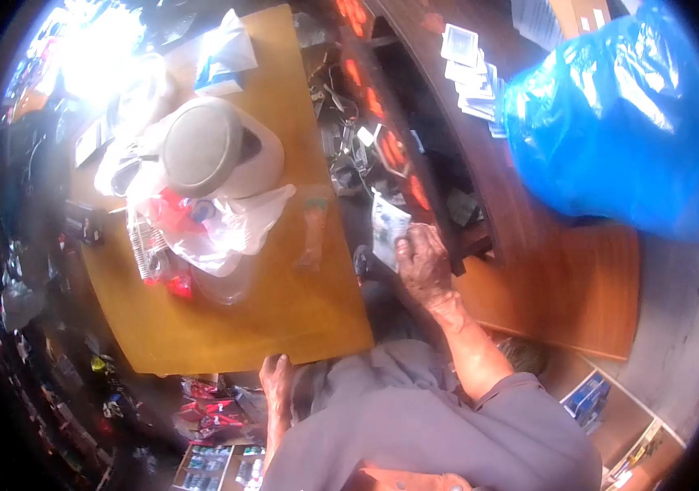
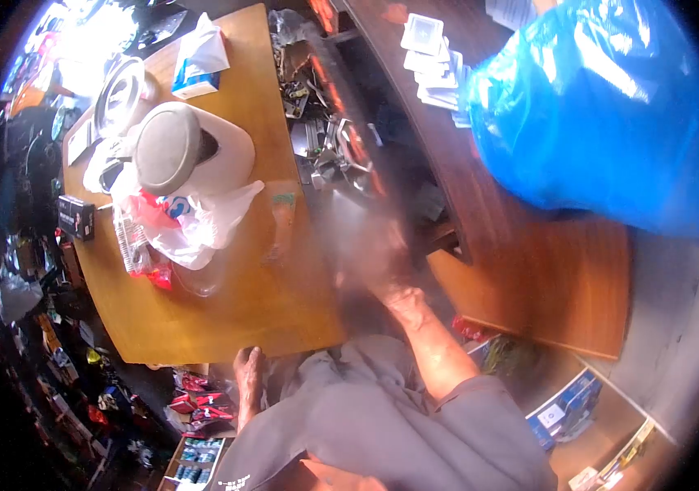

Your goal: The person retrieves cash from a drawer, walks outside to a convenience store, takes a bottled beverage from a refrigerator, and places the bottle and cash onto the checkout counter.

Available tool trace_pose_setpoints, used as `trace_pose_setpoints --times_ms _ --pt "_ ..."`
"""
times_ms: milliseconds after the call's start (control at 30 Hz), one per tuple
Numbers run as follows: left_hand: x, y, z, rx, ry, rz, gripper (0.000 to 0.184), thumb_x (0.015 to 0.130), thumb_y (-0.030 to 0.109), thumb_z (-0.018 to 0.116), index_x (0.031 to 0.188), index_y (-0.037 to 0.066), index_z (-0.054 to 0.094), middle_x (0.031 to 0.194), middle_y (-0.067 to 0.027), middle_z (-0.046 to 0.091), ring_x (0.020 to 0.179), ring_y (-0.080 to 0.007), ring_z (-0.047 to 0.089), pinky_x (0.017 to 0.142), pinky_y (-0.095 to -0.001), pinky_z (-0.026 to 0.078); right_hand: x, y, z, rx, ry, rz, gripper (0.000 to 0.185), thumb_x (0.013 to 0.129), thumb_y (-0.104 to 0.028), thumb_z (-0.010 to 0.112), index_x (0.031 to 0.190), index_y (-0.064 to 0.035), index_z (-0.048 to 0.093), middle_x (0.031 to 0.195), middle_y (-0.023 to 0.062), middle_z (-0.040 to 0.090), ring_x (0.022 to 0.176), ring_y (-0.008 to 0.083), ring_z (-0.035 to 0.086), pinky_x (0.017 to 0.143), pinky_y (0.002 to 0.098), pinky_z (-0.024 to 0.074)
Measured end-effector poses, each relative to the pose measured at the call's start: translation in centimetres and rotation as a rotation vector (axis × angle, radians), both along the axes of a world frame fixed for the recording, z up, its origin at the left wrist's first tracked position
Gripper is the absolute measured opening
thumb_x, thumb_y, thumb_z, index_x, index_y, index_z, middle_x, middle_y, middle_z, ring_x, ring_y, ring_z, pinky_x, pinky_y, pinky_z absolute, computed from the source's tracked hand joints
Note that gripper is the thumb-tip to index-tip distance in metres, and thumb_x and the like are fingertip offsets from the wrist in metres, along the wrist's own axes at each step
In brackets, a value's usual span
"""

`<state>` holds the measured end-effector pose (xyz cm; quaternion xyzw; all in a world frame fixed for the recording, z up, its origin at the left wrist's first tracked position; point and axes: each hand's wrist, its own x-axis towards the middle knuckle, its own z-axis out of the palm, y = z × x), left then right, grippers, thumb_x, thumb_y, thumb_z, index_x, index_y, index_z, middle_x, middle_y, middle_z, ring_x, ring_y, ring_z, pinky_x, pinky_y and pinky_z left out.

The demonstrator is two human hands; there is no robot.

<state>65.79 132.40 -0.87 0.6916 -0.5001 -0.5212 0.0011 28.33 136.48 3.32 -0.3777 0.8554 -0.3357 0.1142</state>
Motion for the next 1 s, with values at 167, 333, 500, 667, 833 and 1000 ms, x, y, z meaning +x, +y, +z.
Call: trace_pose_setpoints --times_ms 167,333,500,667,833,1000 --pt "0.6 2.5 1.5 0.052 0.089 0.201 0.041 0.084 0.027 0.060 0.106 -0.008 0.057 0.089 -0.0137 0.063 0.081 -0.0212 0.058 0.071 -0.0333 0.047 -4.2 2.9 -2.1 0.058 0.046 -0.042 0.018 0.083 -0.017 0.050 0.081 0.0009 0.054 0.079 0.0219 0.055 0.079 0.0410 0.052 0.071 0.0482 0.0422" --pt "2.7 4.5 0.9 0.074 0.153 0.275 0.041 0.083 0.025 0.062 0.107 -0.007 0.057 0.093 -0.0151 0.063 0.082 -0.0208 0.060 0.070 -0.0308 0.049 -4.7 3.5 -3.1 0.109 0.207 0.060 0.021 0.085 -0.018 0.048 0.080 0.0011 0.053 0.081 0.0231 0.054 0.078 0.0417 0.052 0.071 0.0491 0.0413" --pt "2.6 2.7 6.6 0.019 0.185 0.292 0.035 0.084 0.023 0.063 0.110 0.000 0.059 0.094 -0.0093 0.065 0.078 -0.0144 0.059 0.068 -0.0294 0.049 9.1 1.3 -1.9 0.095 -0.423 0.369 0.026 0.083 -0.024 0.049 0.090 -0.0015 0.060 0.088 0.0187 0.061 0.079 0.0295 0.058 0.071 0.0375 0.0453" --pt "12.5 4.4 6.2 0.096 0.549 0.420 0.044 0.085 0.031 0.064 0.118 0.003 0.055 0.097 -0.0052 0.064 0.081 -0.0122 0.059 0.066 -0.0270 0.048 27.9 0.1 -0.4 0.426 -1.192 0.619 0.024 0.082 -0.024 0.052 0.083 -0.0013 0.060 0.082 0.0083 0.061 0.079 0.0161 0.055 0.071 0.0298 0.0445" --pt "26.5 8.8 5.9 -0.104 0.642 0.544 0.029 0.083 0.020 0.065 0.106 0.001 0.063 0.098 -0.0044 0.064 0.087 -0.0118 0.058 0.076 -0.0272 0.047 44.0 0.7 -0.4 0.432 -0.959 0.984 0.018 0.085 -0.017 0.053 0.084 -0.0001 0.057 0.076 0.0051 0.057 0.072 0.0129 0.051 0.066 0.0280 0.0433" --pt "40.9 13.2 4.9 -0.386 0.508 0.618 0.027 0.080 0.012 0.063 0.105 0.001 0.063 0.096 -0.0036 0.064 0.083 -0.0115 0.059 0.073 -0.0268 0.047 60.4 1.2 0.5 0.504 -1.051 1.044 0.024 0.087 -0.023 0.058 0.098 -0.0014 0.058 0.089 0.0045 0.057 0.084 0.0141 0.052 0.075 0.0307 0.0437"
